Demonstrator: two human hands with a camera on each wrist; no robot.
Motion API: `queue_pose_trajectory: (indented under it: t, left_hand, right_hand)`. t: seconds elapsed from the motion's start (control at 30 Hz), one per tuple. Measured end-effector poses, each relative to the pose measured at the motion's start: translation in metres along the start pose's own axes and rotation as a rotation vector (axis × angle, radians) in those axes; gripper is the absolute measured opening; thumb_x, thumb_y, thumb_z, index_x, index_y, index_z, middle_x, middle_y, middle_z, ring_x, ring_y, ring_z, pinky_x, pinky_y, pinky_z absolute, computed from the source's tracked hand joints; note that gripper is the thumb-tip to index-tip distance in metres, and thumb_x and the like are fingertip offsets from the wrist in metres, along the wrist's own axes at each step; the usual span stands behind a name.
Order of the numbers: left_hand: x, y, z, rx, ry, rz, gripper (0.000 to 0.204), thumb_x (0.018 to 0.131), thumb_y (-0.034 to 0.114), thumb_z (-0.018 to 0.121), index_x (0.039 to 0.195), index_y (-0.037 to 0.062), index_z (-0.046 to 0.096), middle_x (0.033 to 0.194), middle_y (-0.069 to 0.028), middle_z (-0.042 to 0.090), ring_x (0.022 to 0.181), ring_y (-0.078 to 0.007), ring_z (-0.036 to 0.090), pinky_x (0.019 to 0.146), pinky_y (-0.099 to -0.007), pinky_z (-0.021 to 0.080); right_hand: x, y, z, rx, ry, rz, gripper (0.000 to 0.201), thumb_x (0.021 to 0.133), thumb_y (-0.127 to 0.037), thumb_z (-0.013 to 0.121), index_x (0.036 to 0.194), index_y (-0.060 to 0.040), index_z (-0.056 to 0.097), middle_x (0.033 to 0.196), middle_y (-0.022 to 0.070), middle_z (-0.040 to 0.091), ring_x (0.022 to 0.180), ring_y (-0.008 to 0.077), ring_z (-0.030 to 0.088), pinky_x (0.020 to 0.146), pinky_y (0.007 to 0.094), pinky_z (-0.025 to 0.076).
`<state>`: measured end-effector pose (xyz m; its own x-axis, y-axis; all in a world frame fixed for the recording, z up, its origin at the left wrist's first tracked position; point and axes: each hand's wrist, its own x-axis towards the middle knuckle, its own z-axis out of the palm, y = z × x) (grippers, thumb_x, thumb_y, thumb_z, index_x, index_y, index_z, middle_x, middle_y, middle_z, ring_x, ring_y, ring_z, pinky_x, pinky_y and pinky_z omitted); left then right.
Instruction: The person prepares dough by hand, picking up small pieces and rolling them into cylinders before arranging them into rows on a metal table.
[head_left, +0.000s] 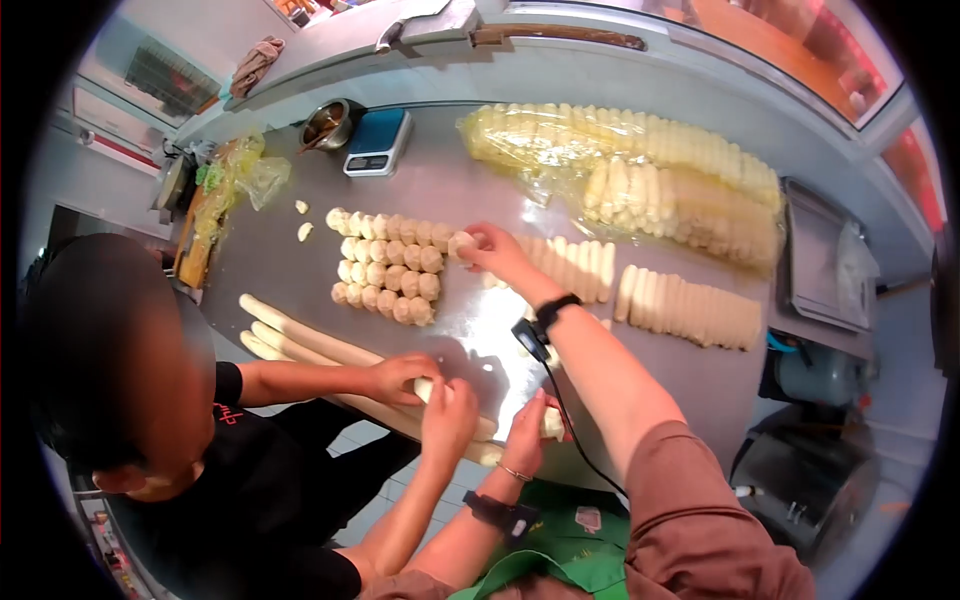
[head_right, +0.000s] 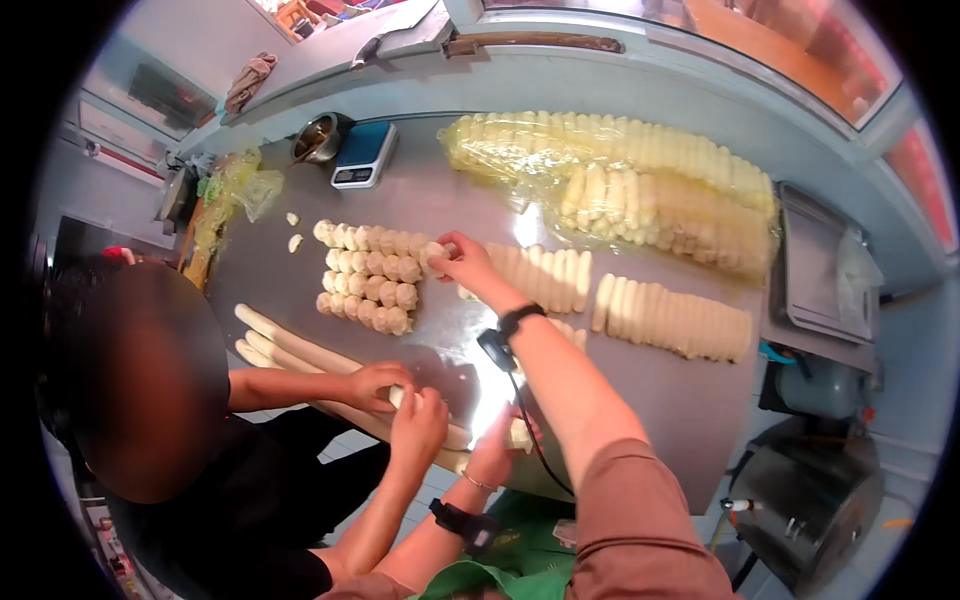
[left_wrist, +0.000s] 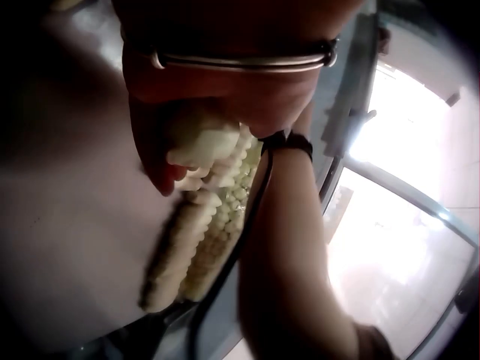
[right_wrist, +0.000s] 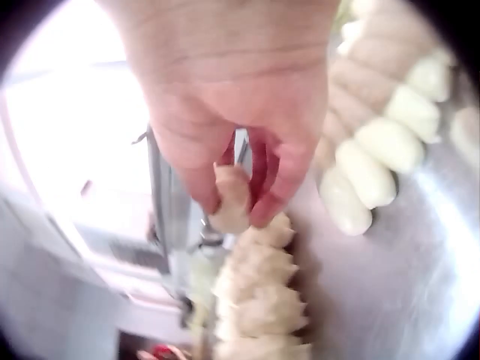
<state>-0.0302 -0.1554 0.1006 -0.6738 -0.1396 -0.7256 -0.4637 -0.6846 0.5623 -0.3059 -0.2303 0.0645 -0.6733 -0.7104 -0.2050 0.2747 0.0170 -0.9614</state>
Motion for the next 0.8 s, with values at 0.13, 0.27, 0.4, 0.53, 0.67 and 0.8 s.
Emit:
queue_pose_trajectory:
  t: [0.13,0.27,0.4,0.53,0.67,0.8]
  left_hand:
    - [0.026,-0.036,0.002,0.103,-0.203,0.032,0.034,0.11,0.039,0.055,0.103,0.0073,0.063,0.089,-0.0043,0.067,0.076,-0.0141,0.068,0.067,-0.0324,0.06]
    - [0.034,-0.038,0.045,0.646,-0.212,0.158,0.022,0.104,0.026,0.066,0.104,0.0039,0.062,0.088,-0.0066,0.067,0.083,-0.0176,0.068,0.071,-0.0361,0.057]
    - [0.026,-0.042,0.071,1.46,-0.419,0.863,0.022,0.095,0.016,0.068,0.109,0.0,0.063,0.114,-0.0143,0.068,0.11,-0.0302,0.065,0.091,-0.0468,0.053]
    - [-0.003,-0.141,-0.008,1.58,-0.476,1.245,0.04,0.094,0.013,0.065,0.131,-0.002,0.061,0.141,-0.0202,0.06,0.139,-0.0383,0.051,0.113,-0.0526,0.044]
    - [0.024,-0.131,0.045,1.866,-0.304,1.043,0.062,0.099,0.026,0.061,0.152,-0.002,0.047,0.162,-0.0202,0.042,0.153,-0.0381,0.035,0.126,-0.0542,0.025]
    - [0.064,-0.1,0.102,1.779,-0.112,1.213,0.067,0.1,0.035,0.061,0.154,-0.0008,0.045,0.164,-0.0191,0.04,0.155,-0.0349,0.032,0.128,-0.0527,0.02]
  right_hand:
    - [-0.158,-0.011,-0.069,0.832,-0.253,0.097,0.059,0.101,-0.018,0.065,0.154,-0.0091,0.043,0.142,0.014,0.06,0.128,0.0271,0.063,0.114,0.0513,0.049]
    - [-0.269,0.01,-0.139,0.469,0.271,0.249,0.031,0.103,-0.018,0.063,0.13,-0.0045,0.061,0.116,0.0112,0.069,0.114,0.0294,0.065,0.098,0.0485,0.054]
    - [-0.379,0.033,-0.14,-1.058,0.514,-0.126,0.033,0.096,-0.013,0.067,0.127,-0.0042,0.062,0.12,0.018,0.067,0.117,0.0362,0.062,0.099,0.0507,0.052]
    - [-0.51,0.124,-0.069,-1.391,0.337,-0.148,0.055,0.093,-0.014,0.066,0.145,-0.0019,0.054,0.151,0.0179,0.054,0.142,0.0376,0.049,0.114,0.053,0.041]
    - [-0.435,0.122,-0.103,-1.346,0.594,-0.079,0.062,0.095,-0.021,0.065,0.152,-0.0002,0.049,0.158,0.0165,0.049,0.151,0.0355,0.039,0.121,0.0554,0.03]
    - [-0.375,0.093,-0.137,-1.328,0.772,-0.15,0.062,0.096,-0.024,0.065,0.152,-0.0018,0.05,0.16,0.0143,0.047,0.151,0.0338,0.039,0.122,0.0555,0.029]
